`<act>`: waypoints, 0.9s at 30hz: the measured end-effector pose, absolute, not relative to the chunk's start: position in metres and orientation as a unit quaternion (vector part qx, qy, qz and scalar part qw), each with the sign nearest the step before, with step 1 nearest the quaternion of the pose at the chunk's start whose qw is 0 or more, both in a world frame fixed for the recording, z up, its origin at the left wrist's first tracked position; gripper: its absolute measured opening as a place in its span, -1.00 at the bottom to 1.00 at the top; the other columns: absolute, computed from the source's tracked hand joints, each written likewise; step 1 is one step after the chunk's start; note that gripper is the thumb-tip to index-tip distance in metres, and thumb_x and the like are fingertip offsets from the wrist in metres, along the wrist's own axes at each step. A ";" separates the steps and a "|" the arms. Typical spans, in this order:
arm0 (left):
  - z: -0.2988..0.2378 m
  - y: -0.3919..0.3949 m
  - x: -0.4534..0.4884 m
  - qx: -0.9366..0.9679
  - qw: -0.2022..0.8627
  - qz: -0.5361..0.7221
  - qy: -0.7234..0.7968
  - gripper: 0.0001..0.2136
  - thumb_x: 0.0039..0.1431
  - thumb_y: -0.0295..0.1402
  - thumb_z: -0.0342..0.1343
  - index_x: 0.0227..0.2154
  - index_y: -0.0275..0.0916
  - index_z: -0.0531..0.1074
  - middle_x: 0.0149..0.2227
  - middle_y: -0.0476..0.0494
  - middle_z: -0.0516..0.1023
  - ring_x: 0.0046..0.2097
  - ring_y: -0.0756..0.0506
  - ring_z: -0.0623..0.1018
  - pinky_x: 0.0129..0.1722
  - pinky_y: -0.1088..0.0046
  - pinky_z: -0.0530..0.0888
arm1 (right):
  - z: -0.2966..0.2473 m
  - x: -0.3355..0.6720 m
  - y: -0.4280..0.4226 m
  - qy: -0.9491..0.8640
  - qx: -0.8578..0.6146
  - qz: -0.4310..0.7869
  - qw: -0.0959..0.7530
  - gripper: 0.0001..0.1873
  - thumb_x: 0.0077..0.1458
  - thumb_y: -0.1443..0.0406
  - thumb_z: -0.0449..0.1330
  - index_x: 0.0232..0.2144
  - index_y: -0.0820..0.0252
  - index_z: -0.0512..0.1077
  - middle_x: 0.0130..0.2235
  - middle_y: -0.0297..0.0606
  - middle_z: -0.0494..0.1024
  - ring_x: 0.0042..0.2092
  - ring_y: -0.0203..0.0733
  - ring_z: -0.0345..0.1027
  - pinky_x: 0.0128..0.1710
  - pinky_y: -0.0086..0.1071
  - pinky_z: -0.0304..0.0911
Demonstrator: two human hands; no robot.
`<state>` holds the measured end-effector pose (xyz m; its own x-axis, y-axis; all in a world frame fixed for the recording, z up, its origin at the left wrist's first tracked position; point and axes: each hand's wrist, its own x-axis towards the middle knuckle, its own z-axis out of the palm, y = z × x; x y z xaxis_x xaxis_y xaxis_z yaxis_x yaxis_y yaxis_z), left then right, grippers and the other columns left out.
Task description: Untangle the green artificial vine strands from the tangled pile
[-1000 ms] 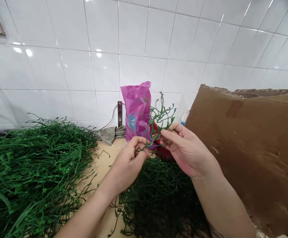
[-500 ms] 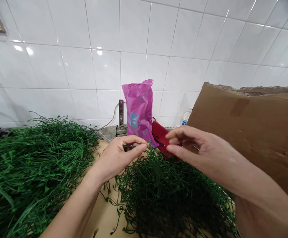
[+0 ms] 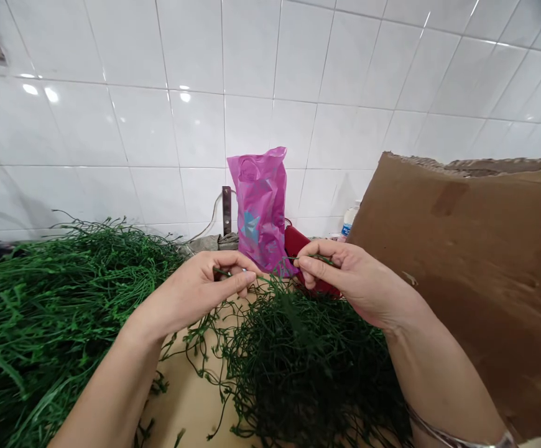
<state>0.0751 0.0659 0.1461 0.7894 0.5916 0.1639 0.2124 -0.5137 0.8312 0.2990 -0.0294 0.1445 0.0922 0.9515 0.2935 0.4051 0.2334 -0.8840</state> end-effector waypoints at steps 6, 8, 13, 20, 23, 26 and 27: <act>0.145 0.065 0.074 0.857 0.403 0.206 0.246 -0.67 0.18 -0.04 0.18 -0.12 -0.11 0.59 -0.07 -0.09 0.61 -0.07 -0.15 0.53 -0.08 0.36 0.42 | 0.138 0.276 -0.026 -0.619 -0.489 0.344 0.509 -0.73 0.19 0.11 0.20 -0.45 0.14 0.38 -0.43 -0.35 0.47 -0.31 -0.24 0.36 -0.21 -0.32 0.23; 0.142 0.065 0.080 0.838 0.442 0.209 0.243 -0.65 0.14 -0.04 0.21 -0.14 -0.17 0.58 -0.12 -0.12 0.61 -0.11 -0.14 0.53 -0.12 0.36 0.43 | 0.136 0.270 -0.024 -0.603 -0.468 0.389 0.516 -0.73 0.17 0.10 0.23 -0.44 0.14 0.38 -0.40 -0.34 0.49 -0.29 -0.24 0.38 -0.20 -0.31 0.24; 0.137 0.069 0.086 0.811 0.502 0.208 0.216 -0.77 0.14 -0.19 0.24 -0.28 -0.26 0.52 -0.36 -0.03 0.49 -0.32 -0.01 0.41 -0.29 0.47 0.34 | 0.133 0.270 -0.021 -0.573 -0.489 0.385 0.533 -0.71 0.15 0.07 0.25 -0.42 0.15 0.40 -0.37 -0.32 0.50 -0.28 -0.25 0.37 -0.20 -0.33 0.26; 0.133 0.071 0.087 0.801 0.514 0.242 0.188 -0.73 0.17 -0.12 0.20 -0.39 -0.25 0.44 -0.48 0.08 0.26 -0.42 0.03 0.21 -0.43 0.48 0.16 | 0.130 0.271 -0.023 -0.587 -0.576 0.248 0.512 -0.54 0.10 -0.01 0.28 -0.03 0.07 0.41 -0.07 -0.22 0.49 -0.07 -0.13 0.38 -0.10 -0.26 0.33; 0.132 0.071 0.090 0.795 0.503 0.270 0.207 -0.68 0.15 -0.06 0.20 -0.41 -0.26 0.43 -0.46 0.05 0.29 -0.40 0.02 0.23 -0.41 0.47 0.18 | 0.131 0.263 -0.027 -0.618 -0.606 0.172 0.470 -0.64 0.06 0.04 0.32 -0.16 0.06 0.45 -0.07 -0.25 0.48 -0.08 -0.13 0.35 -0.09 -0.27 0.30; 0.131 0.071 0.091 0.797 0.497 0.267 0.217 -0.65 0.16 -0.03 0.18 -0.44 -0.26 0.41 -0.45 0.04 0.29 -0.40 0.02 0.25 -0.41 0.47 0.20 | 0.132 0.258 -0.028 -0.661 -0.594 0.169 0.427 -0.84 0.16 0.15 0.22 -0.33 0.11 0.47 -0.26 -0.32 0.47 -0.21 -0.20 0.31 -0.19 -0.32 0.24; 0.131 0.072 0.091 0.798 0.502 0.258 0.210 -0.66 0.16 -0.04 0.18 -0.43 -0.26 0.41 -0.45 0.04 0.29 -0.40 0.02 0.25 -0.41 0.47 0.20 | 0.133 0.257 -0.027 -0.666 -0.584 0.194 0.421 -0.83 0.19 0.17 0.19 -0.36 0.12 0.46 -0.33 -0.34 0.45 -0.28 -0.23 0.28 -0.26 -0.34 0.21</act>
